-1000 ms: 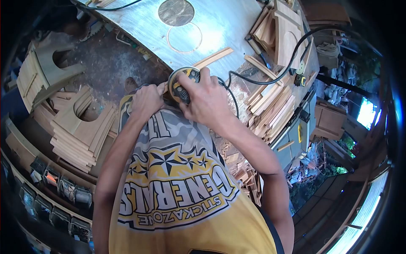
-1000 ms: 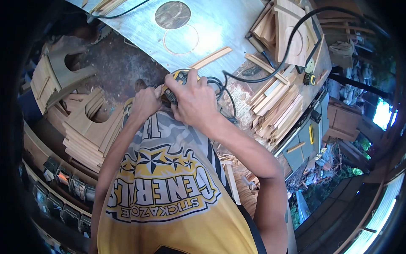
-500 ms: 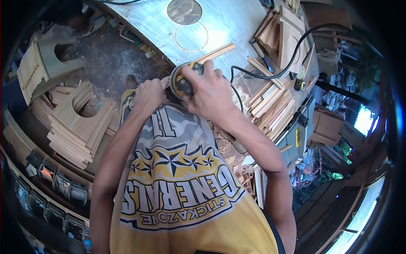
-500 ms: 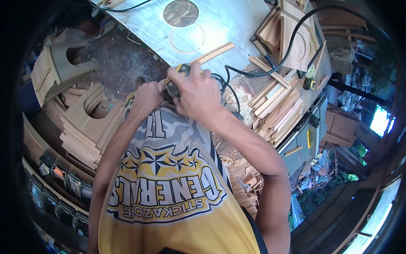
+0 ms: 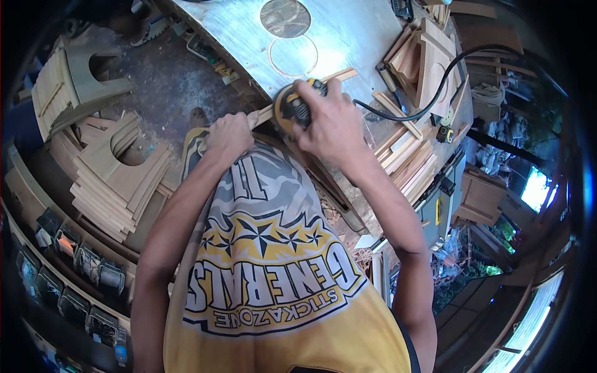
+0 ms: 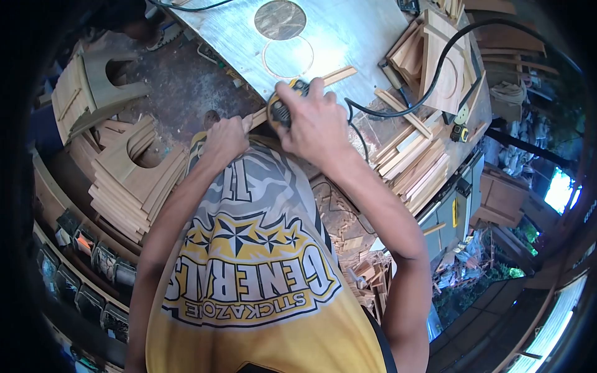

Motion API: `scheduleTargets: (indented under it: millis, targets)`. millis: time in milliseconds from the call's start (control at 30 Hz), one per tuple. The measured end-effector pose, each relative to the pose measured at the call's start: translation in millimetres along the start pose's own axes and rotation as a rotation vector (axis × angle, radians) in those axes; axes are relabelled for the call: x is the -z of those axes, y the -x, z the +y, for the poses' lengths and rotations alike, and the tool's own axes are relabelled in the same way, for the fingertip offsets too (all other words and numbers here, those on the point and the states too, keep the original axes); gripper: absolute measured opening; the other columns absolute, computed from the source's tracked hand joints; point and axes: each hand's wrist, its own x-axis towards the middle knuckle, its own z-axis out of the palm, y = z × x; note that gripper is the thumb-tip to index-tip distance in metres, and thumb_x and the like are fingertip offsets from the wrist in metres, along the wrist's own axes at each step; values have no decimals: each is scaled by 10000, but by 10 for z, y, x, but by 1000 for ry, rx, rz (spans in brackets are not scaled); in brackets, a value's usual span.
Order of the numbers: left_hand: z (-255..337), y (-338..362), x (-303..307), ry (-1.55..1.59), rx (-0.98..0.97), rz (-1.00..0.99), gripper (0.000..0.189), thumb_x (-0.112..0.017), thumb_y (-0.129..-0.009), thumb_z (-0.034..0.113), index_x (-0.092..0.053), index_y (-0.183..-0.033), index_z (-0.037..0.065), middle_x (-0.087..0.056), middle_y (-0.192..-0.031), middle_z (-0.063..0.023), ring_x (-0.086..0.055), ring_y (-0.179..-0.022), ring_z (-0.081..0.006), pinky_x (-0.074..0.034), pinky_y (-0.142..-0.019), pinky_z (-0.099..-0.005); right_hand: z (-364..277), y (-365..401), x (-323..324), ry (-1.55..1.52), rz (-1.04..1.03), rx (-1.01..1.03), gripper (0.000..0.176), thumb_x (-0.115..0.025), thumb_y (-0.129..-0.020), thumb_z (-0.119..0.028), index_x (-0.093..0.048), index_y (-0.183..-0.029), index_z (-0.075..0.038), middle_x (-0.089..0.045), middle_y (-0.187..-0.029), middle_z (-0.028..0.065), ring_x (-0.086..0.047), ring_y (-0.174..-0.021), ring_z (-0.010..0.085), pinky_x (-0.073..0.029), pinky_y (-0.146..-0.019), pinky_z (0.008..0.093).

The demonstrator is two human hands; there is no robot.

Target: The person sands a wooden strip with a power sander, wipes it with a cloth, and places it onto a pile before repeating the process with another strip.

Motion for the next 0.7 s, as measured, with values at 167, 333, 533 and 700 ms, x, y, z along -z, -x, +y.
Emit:
scheduleTargets:
  millis: [167,333,533,700]
  targets:
    - [-14,-22,-69,-26,-16,33,217,-710,-877,160,-755,-1000,-13,-742,-1017,-289,-724,-1003,-452,-569,-893,-531,-81,-14,-50,-43,38,2,549,-818,-772,-232,-575,-1265,-231,-546,-1058,274,-679,-854,466,-578,-626,504]
    - [-66,-18,-160,-139,-86,36,293,-748,-868,236,-728,-1034,-4,-744,-997,-277,-726,-985,-446,-573,-876,-530,-7,49,-68,-64,72,-14,610,-847,-750,-274,-588,-1302,-253,-545,-1045,265,-681,-844,451,-580,-642,516]
    - [-18,132,-78,-111,9,-2,290,-738,-881,239,-723,-1019,-16,-723,-965,-324,-708,-981,-489,-558,-869,-561,608,-74,38,-113,135,-228,528,-797,-804,-288,-594,-1285,-213,-573,-1048,285,-684,-869,492,-587,-646,511]
    - [-35,187,-109,-123,-9,16,273,-740,-868,222,-726,-1003,-15,-726,-964,-314,-708,-968,-489,-562,-861,-558,1025,-146,71,21,195,-325,611,-755,-799,-377,-594,-1370,-232,-591,-1013,269,-699,-855,467,-585,-755,532]
